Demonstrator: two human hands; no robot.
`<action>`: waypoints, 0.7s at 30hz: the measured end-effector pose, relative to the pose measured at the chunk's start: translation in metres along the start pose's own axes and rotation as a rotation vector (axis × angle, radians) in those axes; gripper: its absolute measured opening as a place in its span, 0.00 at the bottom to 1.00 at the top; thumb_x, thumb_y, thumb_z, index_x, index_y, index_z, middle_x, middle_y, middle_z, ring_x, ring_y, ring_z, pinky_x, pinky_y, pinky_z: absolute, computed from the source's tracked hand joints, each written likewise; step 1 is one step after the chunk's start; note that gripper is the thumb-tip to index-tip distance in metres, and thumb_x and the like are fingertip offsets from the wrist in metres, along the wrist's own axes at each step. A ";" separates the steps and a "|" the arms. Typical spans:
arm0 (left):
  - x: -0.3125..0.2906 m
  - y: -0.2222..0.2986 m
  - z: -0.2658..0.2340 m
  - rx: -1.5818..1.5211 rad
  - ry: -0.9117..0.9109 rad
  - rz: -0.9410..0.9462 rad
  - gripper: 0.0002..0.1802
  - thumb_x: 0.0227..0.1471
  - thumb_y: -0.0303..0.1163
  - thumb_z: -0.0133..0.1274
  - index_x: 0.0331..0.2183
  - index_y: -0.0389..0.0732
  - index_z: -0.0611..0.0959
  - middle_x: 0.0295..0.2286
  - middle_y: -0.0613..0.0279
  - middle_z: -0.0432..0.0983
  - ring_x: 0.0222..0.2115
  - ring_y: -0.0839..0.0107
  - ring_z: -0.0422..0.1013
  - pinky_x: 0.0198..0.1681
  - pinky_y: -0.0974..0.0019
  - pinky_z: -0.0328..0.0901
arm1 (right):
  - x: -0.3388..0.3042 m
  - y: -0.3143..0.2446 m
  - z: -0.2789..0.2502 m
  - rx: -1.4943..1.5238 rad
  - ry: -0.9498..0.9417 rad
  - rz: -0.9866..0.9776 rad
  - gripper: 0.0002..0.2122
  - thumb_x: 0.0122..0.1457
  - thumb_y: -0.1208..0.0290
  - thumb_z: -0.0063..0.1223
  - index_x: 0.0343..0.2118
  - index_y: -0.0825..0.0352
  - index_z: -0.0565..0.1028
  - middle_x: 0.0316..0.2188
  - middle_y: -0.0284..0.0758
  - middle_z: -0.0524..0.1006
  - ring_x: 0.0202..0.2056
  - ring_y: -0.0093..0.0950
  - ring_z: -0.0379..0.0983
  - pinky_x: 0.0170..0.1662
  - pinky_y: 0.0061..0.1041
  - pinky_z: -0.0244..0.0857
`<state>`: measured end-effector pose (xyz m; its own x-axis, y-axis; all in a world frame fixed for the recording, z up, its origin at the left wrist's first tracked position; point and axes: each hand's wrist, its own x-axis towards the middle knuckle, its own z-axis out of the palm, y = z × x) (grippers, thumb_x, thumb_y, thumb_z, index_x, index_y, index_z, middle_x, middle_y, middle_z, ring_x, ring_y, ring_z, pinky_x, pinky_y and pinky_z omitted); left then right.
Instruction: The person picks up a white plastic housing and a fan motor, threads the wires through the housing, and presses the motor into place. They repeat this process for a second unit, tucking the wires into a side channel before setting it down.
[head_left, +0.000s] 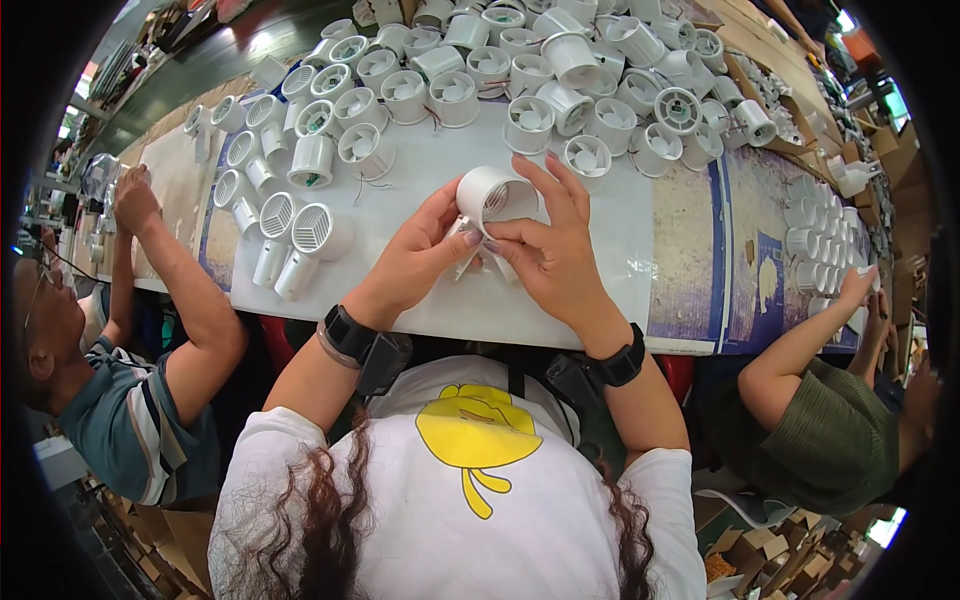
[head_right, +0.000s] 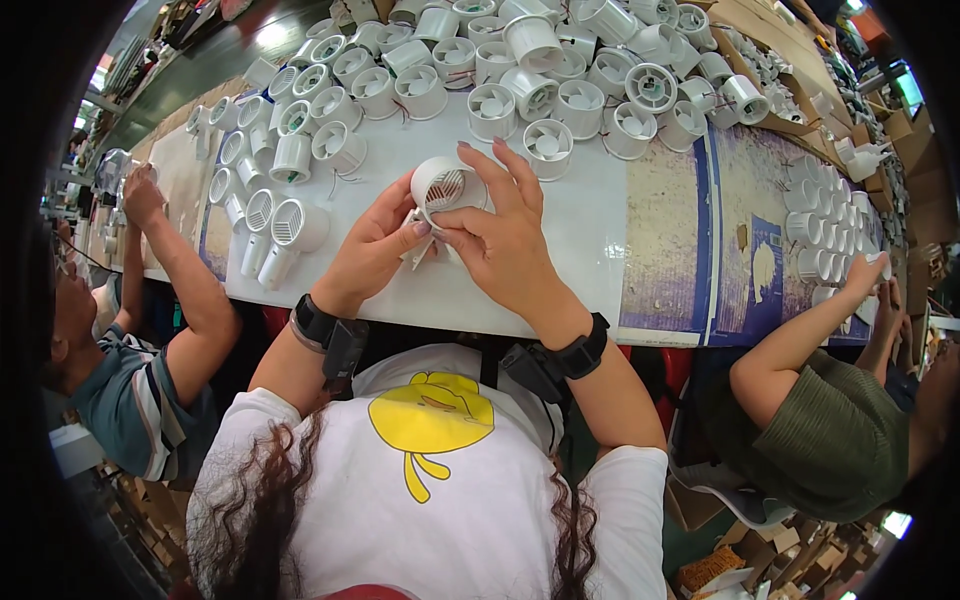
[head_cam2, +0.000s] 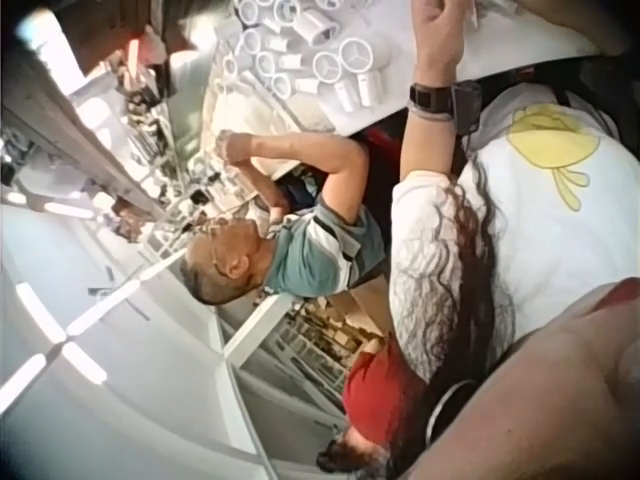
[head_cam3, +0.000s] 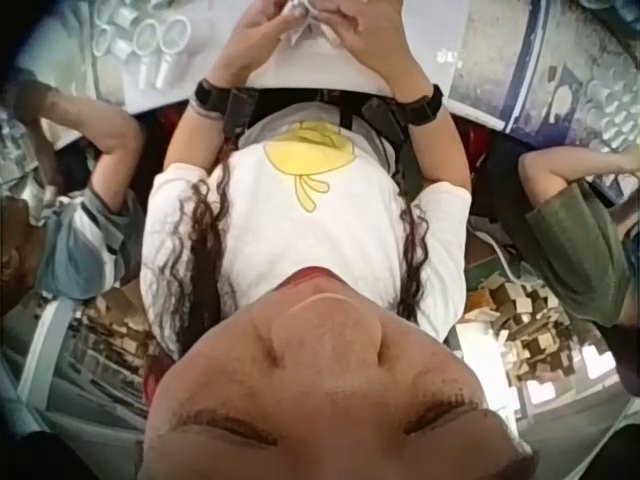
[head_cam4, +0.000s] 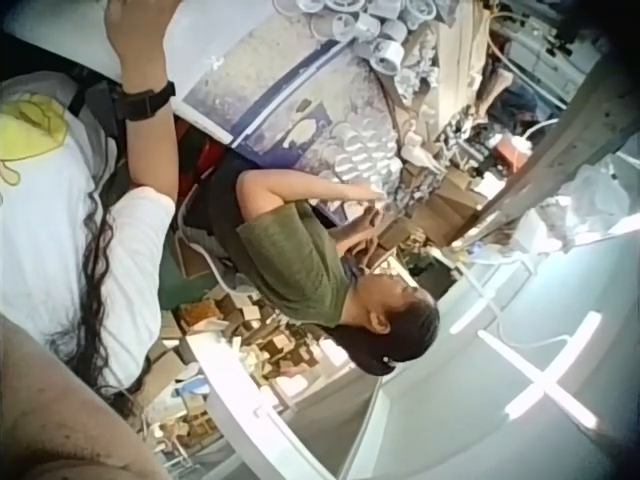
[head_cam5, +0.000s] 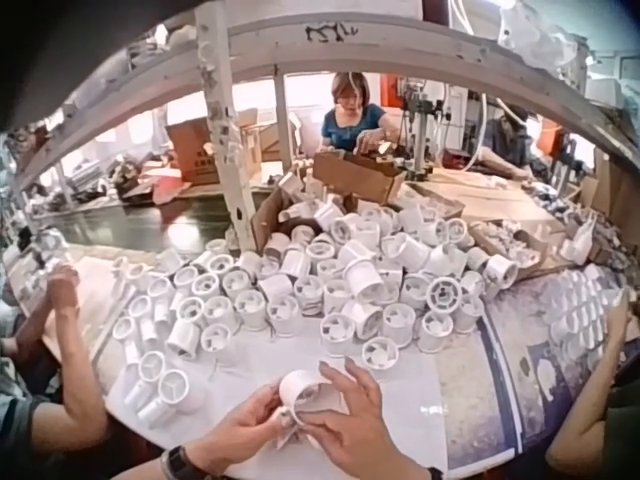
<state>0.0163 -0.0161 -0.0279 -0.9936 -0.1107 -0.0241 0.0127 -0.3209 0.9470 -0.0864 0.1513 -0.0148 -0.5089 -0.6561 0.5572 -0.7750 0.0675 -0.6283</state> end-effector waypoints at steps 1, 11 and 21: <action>-0.001 0.000 -0.001 -0.007 -0.004 -0.022 0.34 0.58 0.27 0.48 0.62 0.40 0.54 0.52 0.61 0.64 0.49 0.73 0.64 0.44 0.68 0.67 | -0.001 0.001 0.000 -0.008 -0.007 0.005 0.09 0.43 0.76 0.63 0.29 0.58 0.81 0.58 0.36 0.64 0.62 0.43 0.49 0.62 0.39 0.45; -0.001 0.002 0.001 -0.048 -0.021 -0.036 0.35 0.58 0.27 0.48 0.62 0.41 0.53 0.49 0.62 0.65 0.44 0.76 0.65 0.40 0.70 0.66 | 0.003 0.003 0.002 -0.021 -0.006 -0.072 0.09 0.44 0.73 0.65 0.29 0.60 0.77 0.56 0.35 0.66 0.61 0.42 0.52 0.61 0.41 0.48; -0.001 0.001 -0.001 -0.102 0.023 -0.043 0.35 0.57 0.26 0.48 0.62 0.42 0.54 0.49 0.63 0.66 0.43 0.77 0.65 0.39 0.71 0.65 | -0.007 0.001 -0.009 0.109 0.069 0.239 0.13 0.47 0.74 0.63 0.38 0.62 0.75 0.55 0.37 0.68 0.59 0.38 0.57 0.59 0.36 0.53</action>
<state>0.0175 -0.0177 -0.0272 -0.9906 -0.1160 -0.0726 -0.0175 -0.4194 0.9077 -0.0873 0.1626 -0.0148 -0.6999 -0.5780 0.4196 -0.5868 0.1304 -0.7991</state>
